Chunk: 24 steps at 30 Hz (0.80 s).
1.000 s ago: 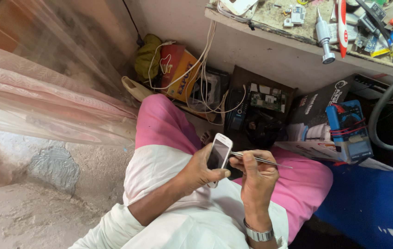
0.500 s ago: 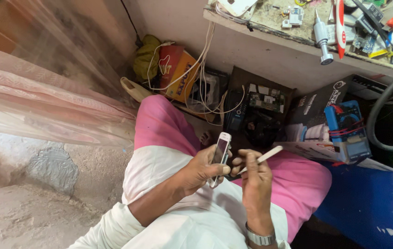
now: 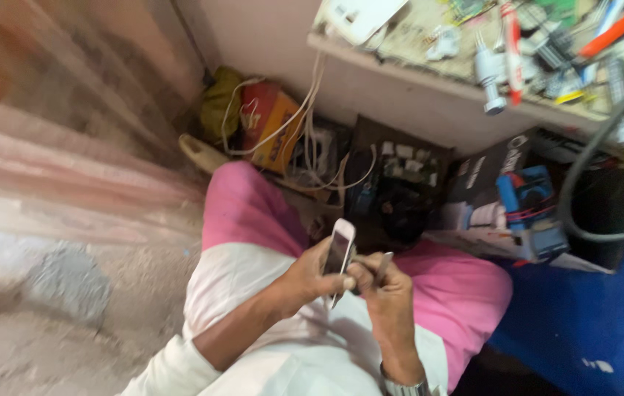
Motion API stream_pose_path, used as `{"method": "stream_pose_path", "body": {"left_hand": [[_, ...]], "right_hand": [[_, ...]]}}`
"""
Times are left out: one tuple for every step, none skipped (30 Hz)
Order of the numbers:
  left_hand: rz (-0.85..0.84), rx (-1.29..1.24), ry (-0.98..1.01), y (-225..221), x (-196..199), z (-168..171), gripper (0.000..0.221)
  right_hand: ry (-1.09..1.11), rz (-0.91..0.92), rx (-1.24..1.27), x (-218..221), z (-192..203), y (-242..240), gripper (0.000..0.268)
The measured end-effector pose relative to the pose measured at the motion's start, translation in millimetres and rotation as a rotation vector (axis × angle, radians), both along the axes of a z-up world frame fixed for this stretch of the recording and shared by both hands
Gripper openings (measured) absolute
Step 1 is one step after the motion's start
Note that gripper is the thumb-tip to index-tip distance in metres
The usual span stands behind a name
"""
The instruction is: The person is repairing a small electronic device, likely a mobile phone. They use a screwdriver to adjust components on the circuit board, then pick up a phone casing and a metal tool to pry open the device.
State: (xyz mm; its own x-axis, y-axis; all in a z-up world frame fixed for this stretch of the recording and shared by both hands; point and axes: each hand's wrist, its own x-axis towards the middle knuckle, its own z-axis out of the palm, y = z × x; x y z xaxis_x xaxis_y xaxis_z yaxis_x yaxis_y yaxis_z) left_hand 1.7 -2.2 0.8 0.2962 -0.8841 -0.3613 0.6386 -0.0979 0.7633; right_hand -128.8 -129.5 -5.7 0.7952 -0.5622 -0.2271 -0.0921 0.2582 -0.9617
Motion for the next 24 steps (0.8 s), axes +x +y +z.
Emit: {"method": "stream_pose_path", "body": {"left_hand": [[-0.007, -0.015, -0.04, 1, 0, 2, 0.054], [-0.015, -0.032, -0.081, 0, 0, 4, 0.054], [-0.006, -0.034, -0.083, -2, 1, 5, 0.057], [0.006, -0.034, -0.085, -2, 1, 7, 0.06], [0.018, -0.033, -0.087, -3, 2, 8, 0.062], [0.021, -0.033, -0.073, -3, 2, 9, 0.063], [0.022, -0.034, -0.059, -3, 3, 10, 0.064], [0.025, -0.033, -0.043, -3, 3, 11, 0.065], [0.02, -0.027, -0.058, -3, 5, 11, 0.065], [0.014, -0.02, -0.073, -3, 5, 12, 0.066], [0.009, -0.013, -0.088, -4, 6, 13, 0.066], [0.01, -0.043, -0.104, -6, 7, 14, 0.067], [0.011, -0.072, -0.119, -7, 7, 15, 0.067], [0.014, -0.101, -0.134, -8, 8, 17, 0.068], [0.016, -0.084, -0.117, -10, 8, 18, 0.068], [0.018, -0.066, -0.098, -11, 8, 20, 0.068], [0.019, -0.048, -0.079, -13, 10, 22, 0.068], [0.007, -0.036, -0.033, -14, 12, 25, 0.067], [-0.005, -0.023, 0.012, -14, 15, 28, 0.066], [-0.015, -0.011, 0.058, -13, 18, 31, 0.065], [0.004, -0.025, 0.087, -12, 21, 34, 0.067], [0.022, -0.039, 0.118, -12, 23, 36, 0.069], [0.04, -0.054, 0.149, -12, 26, 38, 0.07], [0.054, -0.057, 0.092, -12, 29, 39, 0.069]], "right_hand": [[0.028, -0.003, 0.026, 0, -1, -2, 0.021], [0.029, 0.014, 0.085, -1, -2, -6, 0.021], [0.029, 0.031, 0.145, -2, -1, -8, 0.022], [0.029, 0.052, 0.206, -1, -1, -9, 0.022], [0.011, 0.066, 0.177, 0, 1, -11, 0.023], [-0.004, 0.082, 0.153, 1, 2, -11, 0.023], [-0.02, 0.097, 0.13, 2, 4, -12, 0.024], [0.009, 0.095, 0.108, 2, 6, -12, 0.026], [0.038, 0.093, 0.087, 3, 8, -12, 0.028], [0.067, 0.09, 0.067, 4, 10, -14, 0.03], [0.041, 0.113, 0.038, 5, 11, -15, 0.03], [0.017, 0.134, 0.008, 5, 12, -15, 0.03], [-0.007, 0.156, -0.023, 6, 13, -15, 0.03], [0.074, 0.113, -0.025, 9, 11, -14, 0.026], [0.155, 0.069, -0.026, 13, 10, -13, 0.023], [0.238, 0.025, -0.025, 15, 9, -13, 0.019], [0.268, -0.028, -0.03, 18, 9, -15, 0.019], [0.298, -0.079, -0.034, 21, 11, -17, 0.019], [0.327, -0.131, -0.037, 25, 15, -20, 0.019], [0.284, -0.159, -0.071, 29, 20, -25, 0.019], [0.241, -0.187, -0.105, 31, 28, -34, 0.019], [0.198, -0.215, -0.14, 32, 39, -44, 0.018], [0.196, -0.26, -0.246, 34, 51, -57, 0.019], [0.194, -0.305, -0.352, 36, 66, -73, 0.02]]}}
